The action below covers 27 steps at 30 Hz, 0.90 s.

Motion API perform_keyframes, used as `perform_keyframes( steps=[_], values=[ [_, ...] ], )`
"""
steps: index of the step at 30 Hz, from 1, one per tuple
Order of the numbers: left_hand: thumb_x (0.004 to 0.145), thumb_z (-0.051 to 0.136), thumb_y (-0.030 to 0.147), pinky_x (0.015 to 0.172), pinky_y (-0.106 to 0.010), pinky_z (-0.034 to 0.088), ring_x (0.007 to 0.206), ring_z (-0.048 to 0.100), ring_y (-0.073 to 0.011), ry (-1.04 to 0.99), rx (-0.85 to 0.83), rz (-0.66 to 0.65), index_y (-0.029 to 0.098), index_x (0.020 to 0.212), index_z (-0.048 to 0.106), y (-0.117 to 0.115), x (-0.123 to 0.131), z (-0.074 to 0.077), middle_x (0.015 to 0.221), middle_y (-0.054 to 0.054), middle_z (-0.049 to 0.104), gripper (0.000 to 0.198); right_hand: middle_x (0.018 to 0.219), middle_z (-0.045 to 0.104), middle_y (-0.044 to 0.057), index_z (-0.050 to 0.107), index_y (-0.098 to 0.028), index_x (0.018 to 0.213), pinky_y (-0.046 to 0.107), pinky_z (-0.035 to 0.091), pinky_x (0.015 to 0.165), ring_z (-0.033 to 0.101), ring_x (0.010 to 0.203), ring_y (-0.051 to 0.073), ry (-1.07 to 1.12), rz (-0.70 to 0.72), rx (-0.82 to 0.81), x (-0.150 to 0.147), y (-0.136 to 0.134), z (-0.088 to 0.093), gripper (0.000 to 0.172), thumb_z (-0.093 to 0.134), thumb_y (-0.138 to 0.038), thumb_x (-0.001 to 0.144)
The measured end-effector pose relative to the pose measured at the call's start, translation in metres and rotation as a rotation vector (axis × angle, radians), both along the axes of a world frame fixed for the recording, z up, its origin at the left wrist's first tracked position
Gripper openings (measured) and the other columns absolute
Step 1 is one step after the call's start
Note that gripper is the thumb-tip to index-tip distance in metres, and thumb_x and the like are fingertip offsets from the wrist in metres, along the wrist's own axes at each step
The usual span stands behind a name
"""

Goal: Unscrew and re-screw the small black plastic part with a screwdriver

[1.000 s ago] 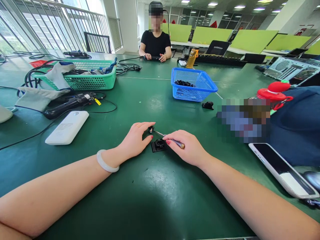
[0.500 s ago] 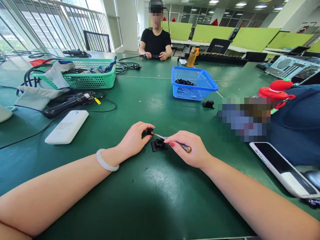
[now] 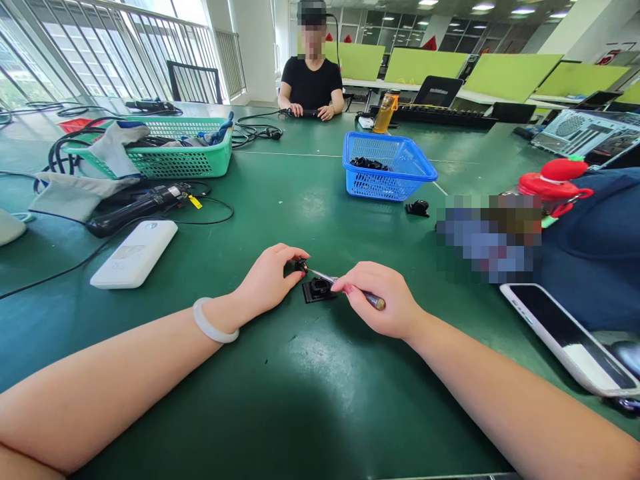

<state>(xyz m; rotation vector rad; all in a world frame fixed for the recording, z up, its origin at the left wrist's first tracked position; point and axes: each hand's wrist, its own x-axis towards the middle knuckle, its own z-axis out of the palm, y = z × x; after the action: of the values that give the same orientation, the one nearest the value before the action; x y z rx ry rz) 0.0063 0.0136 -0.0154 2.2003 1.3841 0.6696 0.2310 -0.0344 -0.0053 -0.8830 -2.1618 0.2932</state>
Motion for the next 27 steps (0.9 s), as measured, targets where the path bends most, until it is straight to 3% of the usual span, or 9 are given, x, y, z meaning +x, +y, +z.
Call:
perform_keyframes(
  steps=[7, 17, 27],
  values=[
    [0.079, 0.059, 0.024, 0.089, -0.035, 0.052, 0.090, 0.058, -0.0171, -0.008, -0.016, 0.020, 0.024, 0.102, 0.064, 0.0011, -0.0001, -0.0012, 0.096, -0.002, 0.062, 0.024, 0.071, 0.061, 0.000, 0.068, -0.017, 0.082, 0.019, 0.044, 0.065, 0.053, 0.067, 0.006, -0.018, 0.006, 0.034, 0.0001, -0.0003, -0.0015, 0.026, 0.042, -0.019, 0.087],
    [0.082, 0.055, 0.022, 0.099, -0.038, 0.047, 0.099, 0.058, -0.0186, 0.022, -0.009, -0.001, 0.026, 0.111, 0.063, 0.0021, -0.0006, -0.0025, 0.105, -0.002, 0.064, 0.030, 0.074, 0.062, 0.000, 0.067, -0.016, 0.085, 0.018, 0.043, 0.065, 0.052, 0.069, 0.006, -0.018, 0.036, 0.099, -0.0013, -0.0010, -0.0022, 0.022, 0.045, -0.017, 0.087],
    [0.082, 0.057, 0.027, 0.096, -0.037, 0.048, 0.099, 0.059, -0.0197, 0.043, -0.048, 0.027, 0.028, 0.112, 0.064, 0.0016, -0.0006, -0.0003, 0.102, 0.000, 0.068, 0.031, 0.075, 0.062, 0.000, 0.068, -0.016, 0.086, 0.019, 0.042, 0.065, 0.052, 0.069, 0.006, -0.086, 0.040, 0.162, -0.0012, 0.0002, -0.0046, 0.023, 0.045, -0.018, 0.088]
  ],
)
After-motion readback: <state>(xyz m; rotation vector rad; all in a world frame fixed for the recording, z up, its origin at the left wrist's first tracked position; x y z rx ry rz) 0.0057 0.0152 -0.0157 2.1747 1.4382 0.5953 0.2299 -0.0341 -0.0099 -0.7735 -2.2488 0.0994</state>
